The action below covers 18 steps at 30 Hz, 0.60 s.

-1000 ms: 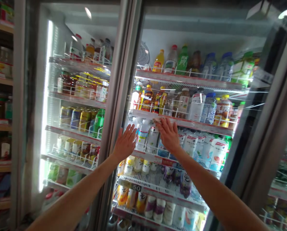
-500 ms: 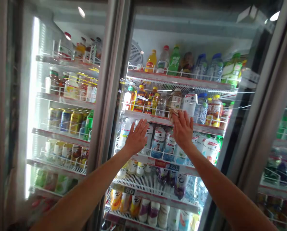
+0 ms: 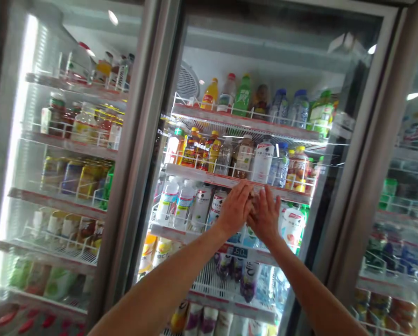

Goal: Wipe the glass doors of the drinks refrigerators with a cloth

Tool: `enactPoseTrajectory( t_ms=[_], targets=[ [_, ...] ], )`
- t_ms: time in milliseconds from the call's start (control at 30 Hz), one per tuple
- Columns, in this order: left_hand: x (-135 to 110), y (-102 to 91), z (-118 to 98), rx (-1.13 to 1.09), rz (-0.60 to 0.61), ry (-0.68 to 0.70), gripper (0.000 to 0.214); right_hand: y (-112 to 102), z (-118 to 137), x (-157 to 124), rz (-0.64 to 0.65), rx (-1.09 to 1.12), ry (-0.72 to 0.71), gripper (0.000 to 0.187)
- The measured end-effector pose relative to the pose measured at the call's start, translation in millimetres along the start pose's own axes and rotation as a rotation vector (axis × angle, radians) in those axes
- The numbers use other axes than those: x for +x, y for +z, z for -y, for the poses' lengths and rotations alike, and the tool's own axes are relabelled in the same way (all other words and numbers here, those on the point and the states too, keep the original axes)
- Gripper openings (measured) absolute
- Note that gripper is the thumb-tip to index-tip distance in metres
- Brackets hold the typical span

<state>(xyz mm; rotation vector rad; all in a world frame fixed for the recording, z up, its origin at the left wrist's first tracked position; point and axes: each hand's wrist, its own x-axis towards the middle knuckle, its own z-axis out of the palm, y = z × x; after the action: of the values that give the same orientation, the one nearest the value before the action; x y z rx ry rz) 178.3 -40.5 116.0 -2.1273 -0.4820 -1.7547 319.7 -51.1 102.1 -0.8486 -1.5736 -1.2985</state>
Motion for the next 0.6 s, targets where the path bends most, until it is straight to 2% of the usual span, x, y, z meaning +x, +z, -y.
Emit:
enactPoseTrajectory(
  t_ms=[100, 200, 267, 333, 400, 467, 533, 600],
  targets=[
    [1, 13.2, -3, 0.107, -0.021, 0.024, 0.043, -21, -39, -6, 0.035, -0.021, -0.037, 0.079],
    [6, 30.8, -16, 0.209, -0.045, 0.014, 0.043, -30, -71, -3, -0.042, -0.126, 0.087, 0.07],
    [10, 42.3, -23, 0.27, -0.035, 0.04, 0.047, -28, -82, 3, -0.068, -0.201, 0.196, 0.064],
    [13, 43.8, -20, 0.318, 0.014, 0.104, 0.048, -24, -84, 7, -0.037, -0.235, 0.253, 0.062],
    [14, 27.5, -2, 0.369, 0.066, 0.153, 0.045, -21, -82, 7, -0.023, -0.241, 0.275, 0.062],
    [14, -5.7, 27, 0.44, 0.062, 0.118, 0.043, -20, -80, 5, -0.027, -0.234, 0.286, 0.062],
    [15, -43.3, 56, 0.531, -0.035, -0.051, 0.045, -20, -79, 2, -0.021, -0.23, 0.284, 0.062],
    [19, -67.7, 74, 0.586, -0.143, -0.198, 0.048, -20, -79, 1, -0.016, -0.235, 0.291, 0.061]
  ],
)
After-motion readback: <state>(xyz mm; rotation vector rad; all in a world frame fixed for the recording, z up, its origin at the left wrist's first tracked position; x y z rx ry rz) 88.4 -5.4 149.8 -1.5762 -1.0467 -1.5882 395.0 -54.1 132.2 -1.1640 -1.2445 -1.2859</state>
